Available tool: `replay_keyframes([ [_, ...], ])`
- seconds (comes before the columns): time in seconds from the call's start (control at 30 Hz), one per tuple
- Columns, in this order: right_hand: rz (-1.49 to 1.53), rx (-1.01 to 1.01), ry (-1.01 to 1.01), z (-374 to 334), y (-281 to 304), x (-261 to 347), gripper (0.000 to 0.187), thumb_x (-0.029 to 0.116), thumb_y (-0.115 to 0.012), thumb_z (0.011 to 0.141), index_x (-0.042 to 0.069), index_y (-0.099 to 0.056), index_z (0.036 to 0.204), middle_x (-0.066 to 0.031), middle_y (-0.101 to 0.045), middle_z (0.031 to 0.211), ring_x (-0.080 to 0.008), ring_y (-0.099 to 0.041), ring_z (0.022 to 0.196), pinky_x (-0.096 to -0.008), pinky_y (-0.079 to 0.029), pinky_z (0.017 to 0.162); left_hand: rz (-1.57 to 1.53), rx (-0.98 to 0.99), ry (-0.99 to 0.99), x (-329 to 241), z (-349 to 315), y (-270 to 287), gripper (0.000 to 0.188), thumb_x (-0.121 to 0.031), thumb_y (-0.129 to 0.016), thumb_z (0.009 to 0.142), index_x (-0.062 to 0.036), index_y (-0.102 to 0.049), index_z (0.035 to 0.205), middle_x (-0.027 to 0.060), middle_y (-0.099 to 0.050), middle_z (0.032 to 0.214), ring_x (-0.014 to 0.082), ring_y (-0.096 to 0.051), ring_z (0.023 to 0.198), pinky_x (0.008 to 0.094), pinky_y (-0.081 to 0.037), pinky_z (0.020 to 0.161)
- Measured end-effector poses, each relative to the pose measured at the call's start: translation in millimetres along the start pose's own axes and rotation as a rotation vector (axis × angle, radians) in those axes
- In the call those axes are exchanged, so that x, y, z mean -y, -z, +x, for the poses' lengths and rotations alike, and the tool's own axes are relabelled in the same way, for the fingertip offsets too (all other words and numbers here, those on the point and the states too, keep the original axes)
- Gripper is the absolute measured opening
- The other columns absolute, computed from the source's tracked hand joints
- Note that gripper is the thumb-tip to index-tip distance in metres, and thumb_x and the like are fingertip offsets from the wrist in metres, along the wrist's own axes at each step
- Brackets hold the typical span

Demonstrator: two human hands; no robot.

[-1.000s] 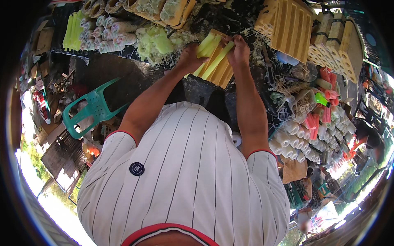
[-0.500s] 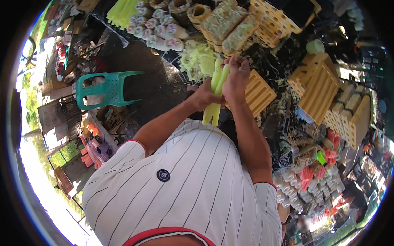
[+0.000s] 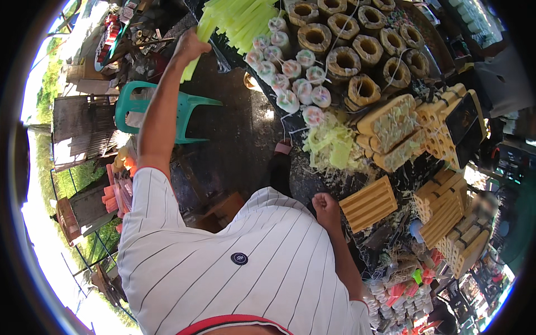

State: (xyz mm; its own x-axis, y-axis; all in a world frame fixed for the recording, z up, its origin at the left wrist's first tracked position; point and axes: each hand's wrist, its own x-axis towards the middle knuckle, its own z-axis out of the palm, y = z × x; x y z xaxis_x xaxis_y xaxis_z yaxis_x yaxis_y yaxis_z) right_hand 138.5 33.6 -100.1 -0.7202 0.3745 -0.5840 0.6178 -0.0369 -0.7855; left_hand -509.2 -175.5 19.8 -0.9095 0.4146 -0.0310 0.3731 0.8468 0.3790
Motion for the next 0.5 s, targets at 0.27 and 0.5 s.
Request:
replay_keyframes([
  [0.27,-0.242,-0.223,-0.297,-55.4,-26.5,-24.1,0.023,0.022,-0.076,0.096,-0.001,-0.073,0.101,-0.0136,-0.076,0.093,-0.0233,-0.073,0.086,-0.0379,-0.056,0.080,0.320,0.158,-0.016,52.8,263.9,-23.2,0.078,-0.026,-0.080,0.093,-0.0034,-0.044,0.159,0.0232,-0.047,0.161,0.0319,-0.065,0.125,0.0422,-0.057,0.098],
  [0.5,-0.242,-0.187,-0.481,-64.4,-69.2,4.8,0.024,0.022,-0.077,0.094,0.000,-0.073,0.104,-0.0163,-0.077,0.097,-0.0260,-0.076,0.093,-0.0385,-0.057,0.084,0.275,0.200,-0.208,35.6,320.1,-108.5,0.073,-0.026,-0.085,0.091,0.0009,-0.052,0.151,0.0251,-0.059,0.147,0.0354,-0.062,0.132,0.0452,-0.057,0.103],
])
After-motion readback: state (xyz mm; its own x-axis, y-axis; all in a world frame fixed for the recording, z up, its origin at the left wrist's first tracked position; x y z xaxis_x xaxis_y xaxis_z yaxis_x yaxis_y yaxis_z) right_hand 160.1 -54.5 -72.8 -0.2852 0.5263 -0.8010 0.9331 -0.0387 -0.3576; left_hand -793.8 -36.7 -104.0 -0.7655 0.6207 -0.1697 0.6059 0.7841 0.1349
